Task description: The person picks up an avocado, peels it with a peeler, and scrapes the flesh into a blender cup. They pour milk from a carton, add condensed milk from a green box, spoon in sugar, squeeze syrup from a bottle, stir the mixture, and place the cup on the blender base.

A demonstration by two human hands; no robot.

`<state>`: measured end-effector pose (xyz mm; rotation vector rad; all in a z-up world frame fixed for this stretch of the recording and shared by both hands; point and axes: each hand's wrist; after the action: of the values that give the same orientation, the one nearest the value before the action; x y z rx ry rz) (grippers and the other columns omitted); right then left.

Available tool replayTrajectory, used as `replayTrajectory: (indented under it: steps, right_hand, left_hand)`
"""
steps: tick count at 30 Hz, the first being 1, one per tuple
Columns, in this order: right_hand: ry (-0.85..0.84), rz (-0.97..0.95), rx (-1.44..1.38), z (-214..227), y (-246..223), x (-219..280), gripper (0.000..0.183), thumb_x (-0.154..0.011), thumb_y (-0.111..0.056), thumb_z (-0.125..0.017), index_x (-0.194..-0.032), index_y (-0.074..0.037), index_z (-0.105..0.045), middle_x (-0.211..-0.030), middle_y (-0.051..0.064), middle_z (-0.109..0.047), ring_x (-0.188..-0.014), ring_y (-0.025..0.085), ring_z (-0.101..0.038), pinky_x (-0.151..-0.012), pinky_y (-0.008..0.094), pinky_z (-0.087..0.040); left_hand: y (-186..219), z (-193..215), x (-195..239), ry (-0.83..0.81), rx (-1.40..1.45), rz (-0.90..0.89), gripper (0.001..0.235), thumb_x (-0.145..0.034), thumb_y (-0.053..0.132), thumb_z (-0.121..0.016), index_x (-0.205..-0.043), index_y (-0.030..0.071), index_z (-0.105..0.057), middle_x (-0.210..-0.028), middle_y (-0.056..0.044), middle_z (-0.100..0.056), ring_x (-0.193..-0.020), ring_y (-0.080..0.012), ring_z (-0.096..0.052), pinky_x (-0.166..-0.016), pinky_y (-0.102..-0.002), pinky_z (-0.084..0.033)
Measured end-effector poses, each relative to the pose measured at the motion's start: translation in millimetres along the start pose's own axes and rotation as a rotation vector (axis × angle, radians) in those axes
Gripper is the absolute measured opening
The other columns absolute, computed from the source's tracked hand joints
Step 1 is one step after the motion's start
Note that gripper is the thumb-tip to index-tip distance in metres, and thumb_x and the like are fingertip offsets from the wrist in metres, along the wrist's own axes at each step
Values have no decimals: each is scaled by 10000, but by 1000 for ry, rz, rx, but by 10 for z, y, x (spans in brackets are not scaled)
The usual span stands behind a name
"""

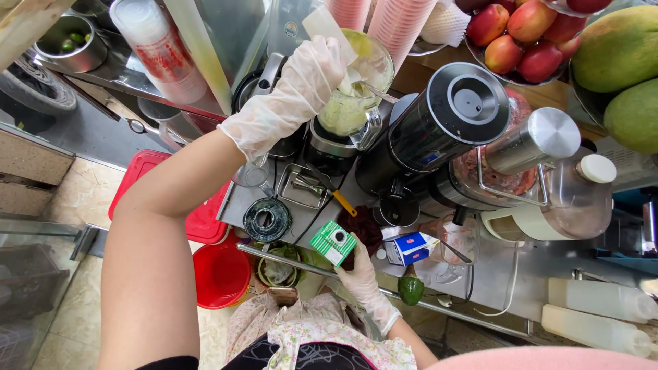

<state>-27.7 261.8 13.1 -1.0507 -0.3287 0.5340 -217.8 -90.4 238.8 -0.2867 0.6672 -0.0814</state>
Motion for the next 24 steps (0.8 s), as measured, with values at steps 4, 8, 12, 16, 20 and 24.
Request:
replayTrajectory:
  steps: [4, 8, 12, 16, 20, 24]
  right_hand:
    - [41, 148, 262, 495, -211, -167, 766, -755, 35, -702, -1468, -45, -434, -1429, 222, -538, -1309, 359, -551, -1098, 383, -466]
    - [248, 249, 725, 1126, -227, -493, 534, -789, -25, -706, -1315, -75, -621, -1354, 269, -542, -1260, 443, -538, -1050, 504, -470]
    - [60, 150, 929, 1519, -89, -765, 490, -751, -189, -765, -1235, -175, -694, -1265, 241, -597, -1176, 437, -561, -936, 520, -499]
    - [-231, 10, 969, 1655, 189, -1003, 430, -776, -330, -802, -1177, -196, -722, -1096, 203, -664, -1054, 398, -611, -855, 494, -523]
    - [-318, 80, 754, 1601, 429, -1120, 284, -822, -320, -805, -1054, -173, -733, -925, 158, -688, -922, 370, -650, -787, 470, -529]
    - [-244, 434, 754, 1402, 239, -1140, 233, -757, -238, -805, -892, -118, -658, -838, 136, -627, -828, 369, -614, -718, 477, -506]
  left_hand:
    - [59, 10, 44, 61, 143, 68, 214, -903, 189, -662, -958, -12, -616, -879, -153, -567, -768, -266, -603, -584, -341, -519]
    - [64, 448, 221, 72, 101, -18, 107, -910, 99, -681, -951, 37, -604, -947, -115, -563, -837, -252, -595, -662, -351, -517]
    - [263, 993, 651, 240, 625, 187, 167, -977, 80, -797, -1027, 57, -639, -1055, -101, -610, -968, -295, -622, -807, -398, -539]
    - [620, 792, 1366, 2, 1102, 532, 113, -960, 77, -771, -1016, 45, -678, -1027, -85, -654, -821, -152, -651, -736, -301, -550]
    - [1010, 62, 1990, -224, 1277, 667, 119, -926, 115, -764, -1004, 53, -699, -986, -68, -668, -805, -144, -642, -718, -290, -535]
    - [1417, -633, 2389, -397, 1374, 771, 129, -933, 153, -716, -1020, 59, -730, -950, -82, -717, -821, -224, -683, -737, -337, -547]
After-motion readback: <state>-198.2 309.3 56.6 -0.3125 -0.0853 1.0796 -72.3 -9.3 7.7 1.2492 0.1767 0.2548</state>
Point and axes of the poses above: each hand's wrist, its own x-axis away from the middle knuckle, its own z-axis out of the back of the hand, y = z × x
